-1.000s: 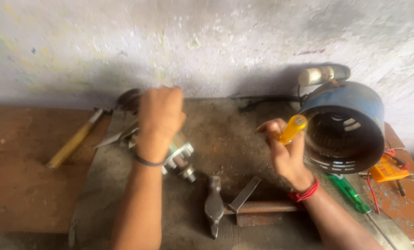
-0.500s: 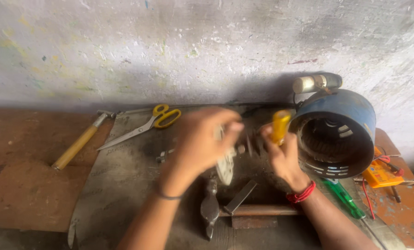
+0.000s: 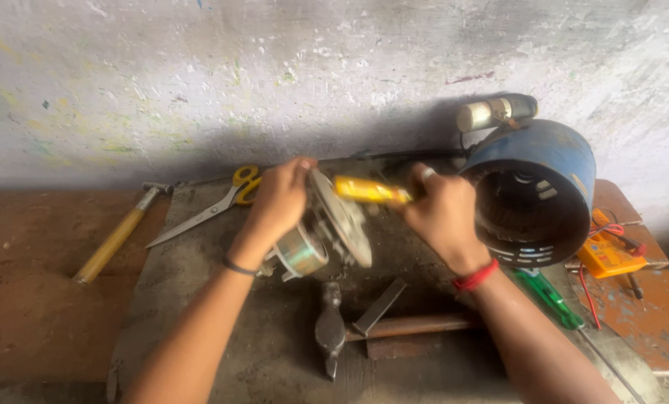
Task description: The person uses a yellow-handled screwdriver to scrape and clean the interior of a blue motor housing and a separate rotor assembly. They repeatedly scrape the inner surfaces and commutator area, then reposition the parts on the workbench. The person also uses a green-handled screwdriver briefly to adjust the rotor assembly.
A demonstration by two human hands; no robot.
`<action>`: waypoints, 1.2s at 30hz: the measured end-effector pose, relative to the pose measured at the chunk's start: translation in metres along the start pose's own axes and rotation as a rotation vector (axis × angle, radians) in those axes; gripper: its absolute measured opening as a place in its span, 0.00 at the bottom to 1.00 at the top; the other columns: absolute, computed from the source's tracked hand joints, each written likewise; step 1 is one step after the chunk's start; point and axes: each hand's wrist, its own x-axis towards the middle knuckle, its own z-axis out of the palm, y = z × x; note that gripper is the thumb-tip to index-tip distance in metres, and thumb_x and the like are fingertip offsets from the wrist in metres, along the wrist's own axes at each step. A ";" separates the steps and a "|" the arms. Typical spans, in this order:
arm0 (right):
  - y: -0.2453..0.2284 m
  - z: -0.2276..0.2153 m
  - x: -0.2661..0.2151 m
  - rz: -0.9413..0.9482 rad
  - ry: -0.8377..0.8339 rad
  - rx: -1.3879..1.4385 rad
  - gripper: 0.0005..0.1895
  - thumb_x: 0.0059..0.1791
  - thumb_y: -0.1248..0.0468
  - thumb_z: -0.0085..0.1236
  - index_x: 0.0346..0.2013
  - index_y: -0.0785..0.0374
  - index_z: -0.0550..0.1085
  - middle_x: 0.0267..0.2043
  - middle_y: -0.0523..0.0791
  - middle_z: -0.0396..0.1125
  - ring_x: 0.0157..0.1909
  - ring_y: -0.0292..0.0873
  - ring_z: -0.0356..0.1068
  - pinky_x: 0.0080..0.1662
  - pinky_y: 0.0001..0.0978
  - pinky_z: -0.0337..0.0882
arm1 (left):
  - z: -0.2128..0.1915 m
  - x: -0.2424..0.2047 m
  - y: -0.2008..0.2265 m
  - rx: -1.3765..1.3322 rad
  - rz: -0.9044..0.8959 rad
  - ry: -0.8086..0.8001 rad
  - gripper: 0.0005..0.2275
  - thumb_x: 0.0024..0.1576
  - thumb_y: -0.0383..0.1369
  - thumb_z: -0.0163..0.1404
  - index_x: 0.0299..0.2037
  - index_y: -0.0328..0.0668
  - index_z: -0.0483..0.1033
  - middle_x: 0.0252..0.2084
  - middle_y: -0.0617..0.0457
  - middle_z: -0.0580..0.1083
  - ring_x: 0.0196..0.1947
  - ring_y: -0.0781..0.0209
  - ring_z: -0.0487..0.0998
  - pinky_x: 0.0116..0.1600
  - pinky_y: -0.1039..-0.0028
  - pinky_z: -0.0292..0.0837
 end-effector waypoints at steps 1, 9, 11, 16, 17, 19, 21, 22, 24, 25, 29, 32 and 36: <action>0.002 0.005 -0.001 -0.027 0.034 -0.004 0.14 0.44 0.59 0.70 0.26 0.63 0.73 0.17 0.46 0.65 0.18 0.42 0.65 0.24 0.36 0.64 | -0.005 0.000 -0.004 -0.073 -0.025 -0.007 0.23 0.68 0.43 0.31 0.53 0.37 0.77 0.39 0.45 0.78 0.40 0.53 0.80 0.52 0.63 0.79; -0.008 -0.010 -0.016 -0.315 -0.182 0.295 0.24 0.35 0.47 0.74 0.22 0.64 0.74 0.11 0.45 0.61 0.13 0.43 0.63 0.20 0.36 0.63 | -0.028 -0.005 -0.020 -0.033 0.537 -0.165 0.31 0.59 0.62 0.44 0.54 0.40 0.76 0.55 0.47 0.77 0.59 0.49 0.74 0.64 0.55 0.67; -0.013 -0.008 -0.016 -0.366 -0.186 0.238 0.24 0.38 0.47 0.74 0.20 0.62 0.73 0.11 0.44 0.62 0.13 0.44 0.62 0.21 0.38 0.63 | -0.024 -0.004 -0.028 0.029 0.451 -0.105 0.30 0.58 0.61 0.42 0.52 0.44 0.78 0.53 0.50 0.79 0.58 0.52 0.77 0.66 0.56 0.68; -0.005 0.003 -0.010 -0.197 -0.019 0.073 0.16 0.44 0.55 0.69 0.19 0.60 0.74 0.14 0.46 0.62 0.15 0.46 0.62 0.23 0.40 0.61 | -0.014 0.000 -0.036 -0.082 0.179 -0.019 0.27 0.58 0.60 0.40 0.46 0.46 0.79 0.45 0.47 0.82 0.49 0.55 0.84 0.56 0.62 0.78; 0.001 0.005 -0.005 -0.125 0.005 0.062 0.11 0.45 0.59 0.65 0.22 0.60 0.75 0.16 0.46 0.63 0.16 0.46 0.63 0.24 0.39 0.62 | -0.012 0.001 -0.033 -0.031 0.215 0.048 0.28 0.59 0.61 0.39 0.45 0.45 0.79 0.44 0.48 0.82 0.46 0.55 0.83 0.53 0.63 0.78; 0.006 0.010 -0.002 -0.079 0.082 0.025 0.07 0.46 0.65 0.62 0.25 0.61 0.75 0.19 0.47 0.65 0.20 0.46 0.64 0.26 0.38 0.63 | -0.005 0.004 -0.024 0.067 0.287 0.176 0.32 0.62 0.64 0.36 0.44 0.43 0.80 0.43 0.49 0.81 0.41 0.55 0.82 0.48 0.65 0.77; 0.003 0.014 0.002 -0.147 0.192 -0.028 0.07 0.47 0.68 0.63 0.26 0.63 0.73 0.23 0.48 0.66 0.24 0.48 0.66 0.29 0.38 0.63 | 0.008 0.003 -0.009 0.228 0.121 0.181 0.33 0.58 0.66 0.35 0.37 0.43 0.80 0.38 0.50 0.77 0.34 0.56 0.79 0.37 0.64 0.74; 0.001 0.012 0.003 -0.070 0.155 0.043 0.10 0.49 0.65 0.63 0.24 0.64 0.73 0.20 0.47 0.65 0.20 0.45 0.64 0.26 0.36 0.61 | 0.013 0.003 0.000 0.313 0.037 0.188 0.34 0.56 0.67 0.35 0.34 0.43 0.80 0.36 0.51 0.75 0.30 0.56 0.77 0.32 0.64 0.73; -0.002 0.007 -0.001 0.083 0.073 0.184 0.18 0.52 0.60 0.64 0.21 0.65 0.73 0.13 0.45 0.63 0.13 0.38 0.61 0.20 0.34 0.58 | 0.028 0.000 0.019 0.298 0.084 0.189 0.33 0.52 0.68 0.39 0.31 0.45 0.81 0.32 0.52 0.74 0.28 0.59 0.74 0.31 0.65 0.71; -0.002 0.007 -0.003 0.098 0.095 0.269 0.18 0.53 0.61 0.62 0.21 0.64 0.73 0.14 0.44 0.64 0.14 0.37 0.61 0.20 0.32 0.57 | 0.036 -0.002 0.026 0.291 0.105 0.190 0.32 0.50 0.68 0.42 0.30 0.46 0.82 0.30 0.53 0.74 0.27 0.60 0.73 0.30 0.66 0.70; 0.019 0.004 -0.016 0.104 0.225 0.384 0.25 0.58 0.62 0.58 0.17 0.64 0.66 0.14 0.44 0.60 0.17 0.36 0.57 0.20 0.30 0.52 | 0.067 -0.004 0.038 0.274 0.492 0.311 0.30 0.53 0.65 0.49 0.33 0.41 0.81 0.33 0.52 0.74 0.30 0.61 0.74 0.32 0.69 0.70; 0.028 -0.002 -0.024 -0.011 0.331 0.387 0.24 0.62 0.60 0.50 0.22 0.64 0.68 0.20 0.43 0.63 0.21 0.35 0.61 0.25 0.27 0.59 | 0.073 0.005 0.031 0.210 0.566 0.306 0.28 0.56 0.62 0.51 0.33 0.41 0.80 0.32 0.53 0.75 0.30 0.62 0.74 0.33 0.71 0.70; 0.024 -0.015 -0.029 0.029 0.337 0.488 0.23 0.60 0.58 0.36 0.26 0.65 0.69 0.22 0.43 0.66 0.20 0.36 0.62 0.26 0.28 0.59 | 0.065 0.007 0.009 0.071 0.670 0.226 0.24 0.60 0.58 0.50 0.32 0.43 0.80 0.32 0.55 0.76 0.29 0.65 0.73 0.34 0.73 0.69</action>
